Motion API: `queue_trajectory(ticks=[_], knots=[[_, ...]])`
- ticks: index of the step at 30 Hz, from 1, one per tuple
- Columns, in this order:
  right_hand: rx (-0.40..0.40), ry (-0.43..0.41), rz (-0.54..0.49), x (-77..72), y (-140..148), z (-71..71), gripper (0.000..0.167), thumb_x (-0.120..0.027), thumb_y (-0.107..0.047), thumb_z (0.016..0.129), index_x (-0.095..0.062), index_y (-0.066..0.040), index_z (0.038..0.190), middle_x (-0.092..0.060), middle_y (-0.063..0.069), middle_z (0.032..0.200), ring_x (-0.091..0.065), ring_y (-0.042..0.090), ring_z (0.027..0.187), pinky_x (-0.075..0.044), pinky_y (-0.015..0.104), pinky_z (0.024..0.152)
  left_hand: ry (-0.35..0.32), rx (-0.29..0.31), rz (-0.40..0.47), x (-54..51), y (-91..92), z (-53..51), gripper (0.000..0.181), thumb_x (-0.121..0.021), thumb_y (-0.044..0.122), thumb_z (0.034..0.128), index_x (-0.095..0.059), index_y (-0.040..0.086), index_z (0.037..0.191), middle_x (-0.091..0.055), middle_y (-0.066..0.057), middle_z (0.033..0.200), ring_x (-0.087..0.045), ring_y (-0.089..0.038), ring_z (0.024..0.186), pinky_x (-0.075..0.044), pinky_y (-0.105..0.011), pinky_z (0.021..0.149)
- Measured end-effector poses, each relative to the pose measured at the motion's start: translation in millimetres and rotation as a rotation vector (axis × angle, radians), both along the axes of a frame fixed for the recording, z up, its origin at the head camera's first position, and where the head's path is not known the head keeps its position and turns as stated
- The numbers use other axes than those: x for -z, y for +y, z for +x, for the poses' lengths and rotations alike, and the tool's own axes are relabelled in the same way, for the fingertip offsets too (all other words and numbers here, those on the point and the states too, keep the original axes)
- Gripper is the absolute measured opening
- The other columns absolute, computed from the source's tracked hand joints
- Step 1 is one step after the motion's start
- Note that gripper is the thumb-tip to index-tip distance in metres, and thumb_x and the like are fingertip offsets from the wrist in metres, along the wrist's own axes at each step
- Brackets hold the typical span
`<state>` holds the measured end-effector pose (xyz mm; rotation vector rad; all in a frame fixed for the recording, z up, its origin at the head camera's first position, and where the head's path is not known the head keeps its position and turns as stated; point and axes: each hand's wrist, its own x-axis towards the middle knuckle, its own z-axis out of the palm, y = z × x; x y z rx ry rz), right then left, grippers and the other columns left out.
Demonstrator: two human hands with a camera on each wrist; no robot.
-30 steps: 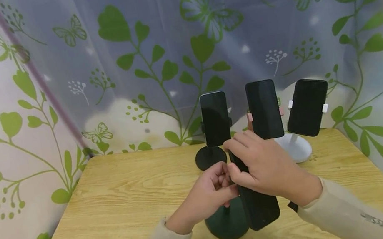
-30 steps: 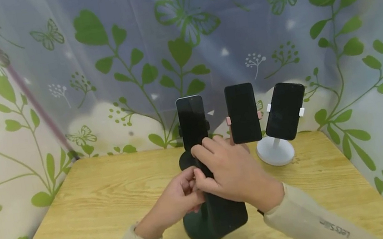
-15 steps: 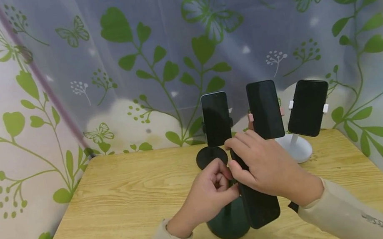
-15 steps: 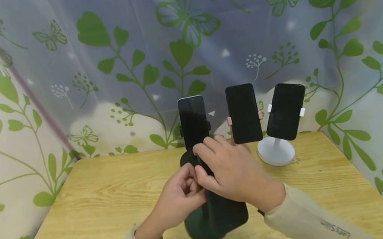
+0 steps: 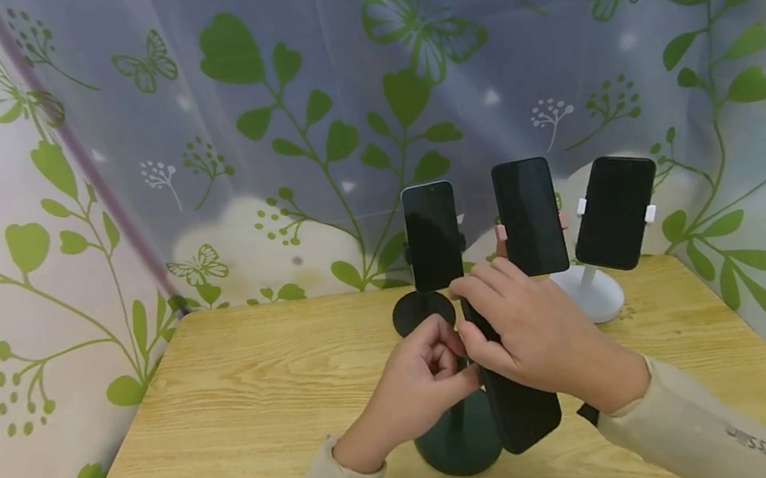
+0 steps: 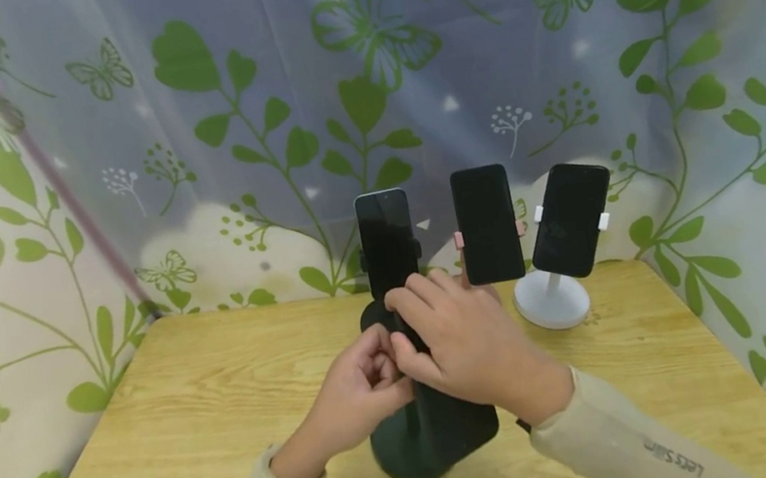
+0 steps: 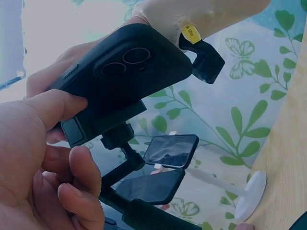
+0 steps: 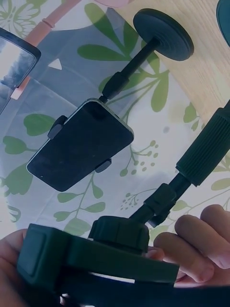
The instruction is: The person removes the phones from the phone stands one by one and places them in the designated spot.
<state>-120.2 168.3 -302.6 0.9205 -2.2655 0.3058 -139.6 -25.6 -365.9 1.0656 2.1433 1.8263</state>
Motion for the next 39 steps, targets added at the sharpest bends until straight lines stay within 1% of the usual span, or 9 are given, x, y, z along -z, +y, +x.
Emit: queue_trajectory(ticks=[7,10,14,16,20,27,33,35,39], knots=[[-0.015,0.021,-0.004,-1.2,-2,2.2,0.031,-0.048,-0.029,0.099,-0.064,-0.007,0.114,-0.06,0.002,0.098,-0.047,0.016,0.077,-0.037,0.024,0.05,-0.004,-0.003,0.003,-1.2,-0.6,-0.3,0.016,-0.07,0.008,0.0918,-0.055,0.006,0.099,-0.04,0.0,0.057,-0.035,-0.009,0.048,-0.034,-0.023,0.052],[-0.026,0.04,-0.013,-1.6,-2,2.6,0.034,-0.045,-0.031,0.101,-0.064,-0.007,0.114,-0.061,0.003,0.101,-0.05,0.017,0.08,-0.041,0.025,0.052,-0.004,-0.004,0.006,-0.8,-1.2,-1.0,0.017,-0.071,0.009,0.0921,-0.056,0.008,0.1,-0.04,0.0,0.057,-0.035,-0.01,0.048,-0.035,-0.023,0.053],[-0.06,0.095,-0.031,-2.9,-2,4.7,0.043,-0.036,-0.036,0.107,-0.065,-0.004,0.115,-0.062,0.006,0.102,-0.054,0.021,0.084,-0.046,0.03,0.056,-0.005,-0.002,0.002,-0.3,-2.3,-1.9,0.019,-0.073,0.014,0.094,-0.056,0.009,0.1,-0.04,0.0,0.058,-0.036,-0.01,0.048,-0.036,-0.024,0.054],[-0.087,0.14,-0.045,-4.4,-3,6.4,0.045,-0.034,-0.036,0.108,-0.065,-0.003,0.114,-0.063,0.008,0.102,-0.055,0.023,0.085,-0.049,0.033,0.057,-0.006,0.0,-0.004,-0.4,-2.7,-2.2,0.02,-0.074,0.017,0.0949,-0.056,0.009,0.1,-0.04,-0.001,0.058,-0.036,-0.011,0.049,-0.037,-0.024,0.055],[-0.144,0.244,-0.09,-8.7,-4,11.0,0.041,-0.037,-0.032,0.108,-0.065,-0.002,0.112,-0.065,0.011,0.104,-0.057,0.026,0.086,-0.052,0.037,0.06,-0.008,0.008,-0.005,-2.2,-2.8,-2.1,0.023,-0.075,0.02,0.0958,-0.056,0.008,0.101,-0.04,-0.001,0.059,-0.036,-0.011,0.049,-0.038,-0.024,0.056],[-0.209,0.381,-0.157,-12.8,-2,22.5,0.04,-0.039,-0.032,0.109,-0.062,-0.001,0.107,-0.062,0.008,0.096,-0.055,0.026,0.08,-0.049,0.037,0.063,-0.041,0.026,0.008,-3.6,-3.8,-0.4,0.025,-0.076,0.022,0.0965,-0.057,0.008,0.102,-0.04,-0.002,0.059,-0.036,-0.013,0.048,-0.037,-0.024,0.053],[-0.263,0.52,-0.242,-5.5,7,36.4,0.045,-0.041,-0.036,0.108,-0.062,0.002,0.095,-0.062,0.013,0.084,-0.054,0.028,0.072,-0.047,0.039,0.061,-0.058,0.012,-0.013,-2.2,-4.7,1.9,0.025,-0.077,0.022,0.0958,-0.057,0.009,0.101,-0.041,-0.001,0.06,-0.037,-0.012,0.05,-0.038,-0.024,0.055],[-0.296,0.589,-0.296,-2.1,10,40.5,0.045,-0.043,-0.037,0.108,-0.061,0.001,0.091,-0.06,0.013,0.079,-0.051,0.028,0.069,-0.045,0.038,0.059,-0.051,0.013,-0.011,-2.2,-4.0,2.2,0.024,-0.077,0.023,0.0957,-0.057,0.011,0.101,-0.041,0.0,0.06,-0.037,-0.012,0.05,-0.039,-0.024,0.056],[-0.345,0.701,-0.423,8.2,20,45.3,0.043,-0.05,-0.037,0.105,-0.059,0.0,0.086,-0.057,0.014,0.074,-0.049,0.028,0.068,-0.046,0.032,0.069,-0.043,0.023,-0.002,-2.6,-2.1,1.5,0.024,-0.077,0.022,0.0958,-0.057,0.011,0.102,-0.039,0.0,0.06,-0.036,-0.012,0.051,-0.039,-0.025,0.058]])
